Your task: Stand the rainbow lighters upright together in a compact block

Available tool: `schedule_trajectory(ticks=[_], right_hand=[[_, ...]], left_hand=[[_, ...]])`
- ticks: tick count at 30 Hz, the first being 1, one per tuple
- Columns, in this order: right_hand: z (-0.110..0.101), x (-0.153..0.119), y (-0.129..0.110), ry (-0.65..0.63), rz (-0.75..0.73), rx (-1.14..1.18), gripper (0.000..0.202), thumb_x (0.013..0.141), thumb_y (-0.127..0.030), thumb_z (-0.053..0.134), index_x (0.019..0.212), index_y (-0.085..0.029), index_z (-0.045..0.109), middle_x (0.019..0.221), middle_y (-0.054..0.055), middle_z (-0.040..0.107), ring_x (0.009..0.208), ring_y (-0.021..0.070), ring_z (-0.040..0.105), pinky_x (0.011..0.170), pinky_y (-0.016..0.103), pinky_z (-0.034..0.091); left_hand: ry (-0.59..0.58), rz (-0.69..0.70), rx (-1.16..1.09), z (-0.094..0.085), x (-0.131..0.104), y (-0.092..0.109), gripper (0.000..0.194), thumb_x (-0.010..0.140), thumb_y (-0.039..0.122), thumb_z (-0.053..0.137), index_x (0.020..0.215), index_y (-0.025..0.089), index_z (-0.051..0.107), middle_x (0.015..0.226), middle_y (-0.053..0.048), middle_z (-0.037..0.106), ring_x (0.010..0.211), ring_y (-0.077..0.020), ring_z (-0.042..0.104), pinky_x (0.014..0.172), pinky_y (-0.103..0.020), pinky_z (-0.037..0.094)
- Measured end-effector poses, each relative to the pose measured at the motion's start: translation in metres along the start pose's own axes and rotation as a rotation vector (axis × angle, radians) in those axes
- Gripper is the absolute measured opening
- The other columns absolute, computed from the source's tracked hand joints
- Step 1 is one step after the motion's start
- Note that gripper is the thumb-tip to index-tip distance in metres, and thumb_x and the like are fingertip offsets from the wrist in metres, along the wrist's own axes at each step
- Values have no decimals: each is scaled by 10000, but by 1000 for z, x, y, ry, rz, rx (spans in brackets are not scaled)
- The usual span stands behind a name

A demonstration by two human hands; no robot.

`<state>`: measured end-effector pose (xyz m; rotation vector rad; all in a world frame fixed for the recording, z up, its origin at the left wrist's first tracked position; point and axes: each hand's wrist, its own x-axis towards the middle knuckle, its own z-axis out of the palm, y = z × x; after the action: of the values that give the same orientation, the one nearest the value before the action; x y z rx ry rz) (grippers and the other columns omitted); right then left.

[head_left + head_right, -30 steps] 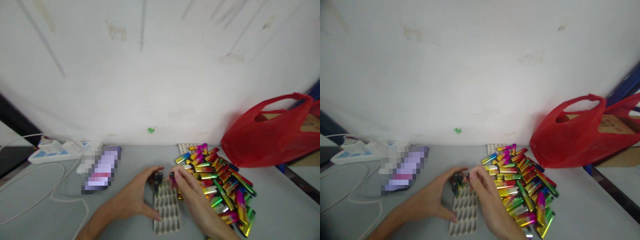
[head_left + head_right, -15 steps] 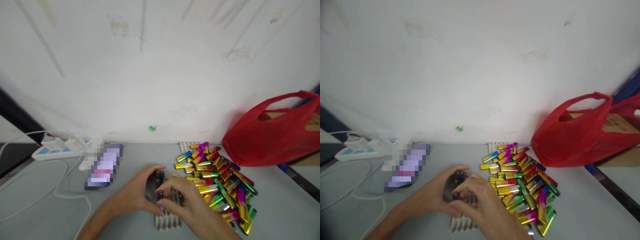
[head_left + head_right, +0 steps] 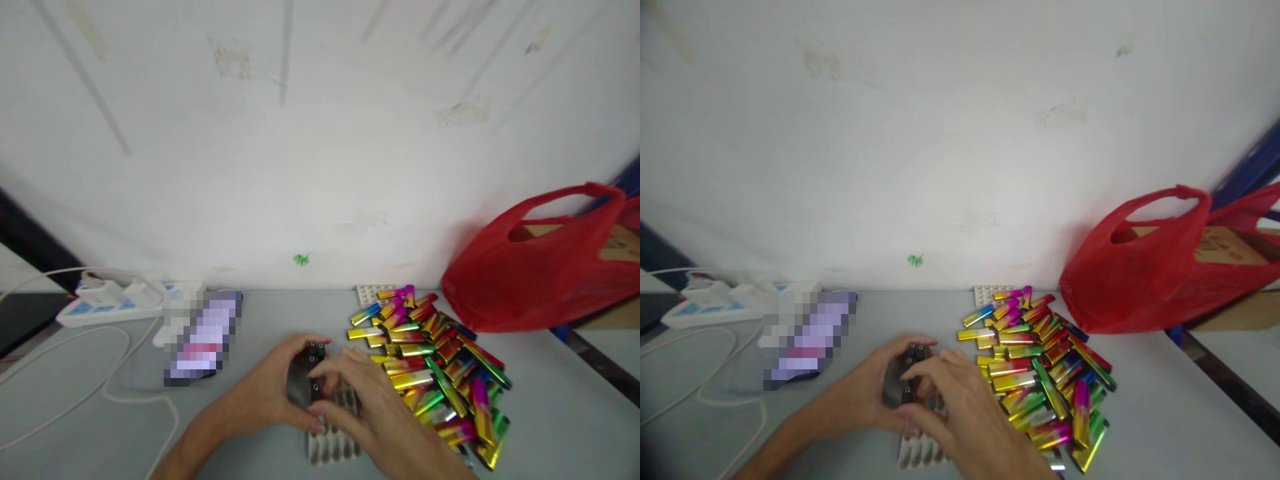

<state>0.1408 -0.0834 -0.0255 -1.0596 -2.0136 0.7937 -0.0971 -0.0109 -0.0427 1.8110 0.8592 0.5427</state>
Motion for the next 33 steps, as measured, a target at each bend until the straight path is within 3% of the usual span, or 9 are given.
schedule_trajectory(ticks=[4, 8, 13, 17, 21, 26, 33], right_hand=[[0, 1, -1, 68, -22, 2, 201, 1109, -344, 716, 1302, -301, 679, 1064, 22, 734, 1062, 255, 671, 986, 377, 487], [-1, 6, 2, 248, 3, -75, 111, 1156, -310, 586, 1167, -260, 684, 989, 29, 702, 941, 244, 641, 877, 376, 469], [-2, 12, 17, 412, 113, -479, 203, 1112, -182, 527, 1230, -197, 692, 1145, 128, 726, 1106, 345, 622, 987, 500, 467], [0, 13, 37, 366, 259, -849, 437, 1067, -84, 512, 1467, -165, 669, 1520, 239, 639, 1350, 454, 566, 1081, 646, 454], [1, 9, 51, 242, 308, -1022, 611, 1065, -32, 502, 1640, -229, 566, 1741, 225, 479, 1553, 472, 446, 1151, 726, 405], [0, 8, 52, 107, 285, -1044, 772, 999, 95, 464, 1654, -302, 553, 1734, 157, 522, 1559, 435, 465, 1163, 713, 398], [-3, 12, 45, 70, 193, -979, 605, 1020, 40, 592, 1538, -269, 644, 1443, 159, 701, 1301, 395, 612, 1069, 581, 462]], left_hand=[[19, -34, -1, 1, -1, 1, 1106, 572, 469, 1127, 1536, 300, 612, 1483, -113, 714, 1375, -406, 655, 1234, -522, 490], [28, -26, 48, 0, 0, 3, 1060, 575, 424, 1130, 1512, 283, 655, 1481, -110, 710, 1373, -409, 642, 1224, -517, 491], [25, -51, 66, 0, 0, 10, 1016, 587, 364, 1117, 1501, 300, 675, 1438, -83, 709, 1325, -395, 652, 1193, -520, 499], [32, -55, 64, 0, -1, 14, 987, 595, 319, 1112, 1487, 307, 691, 1450, -79, 699, 1357, -396, 630, 1209, -516, 480], [44, -47, 63, -1, 0, 15, 970, 567, 315, 1118, 1450, 304, 717, 1429, -69, 709, 1344, -389, 637, 1202, -501, 486], [20, -52, 65, 0, 0, 15, 946, 599, 334, 1099, 1456, 285, 703, 1409, -74, 710, 1320, -379, 643, 1190, -508, 489], [18, -50, 62, 0, 1, 15, 928, 606, 318, 1090, 1448, 287, 701, 1393, -60, 701, 1313, -379, 633, 1183, -507, 488]])
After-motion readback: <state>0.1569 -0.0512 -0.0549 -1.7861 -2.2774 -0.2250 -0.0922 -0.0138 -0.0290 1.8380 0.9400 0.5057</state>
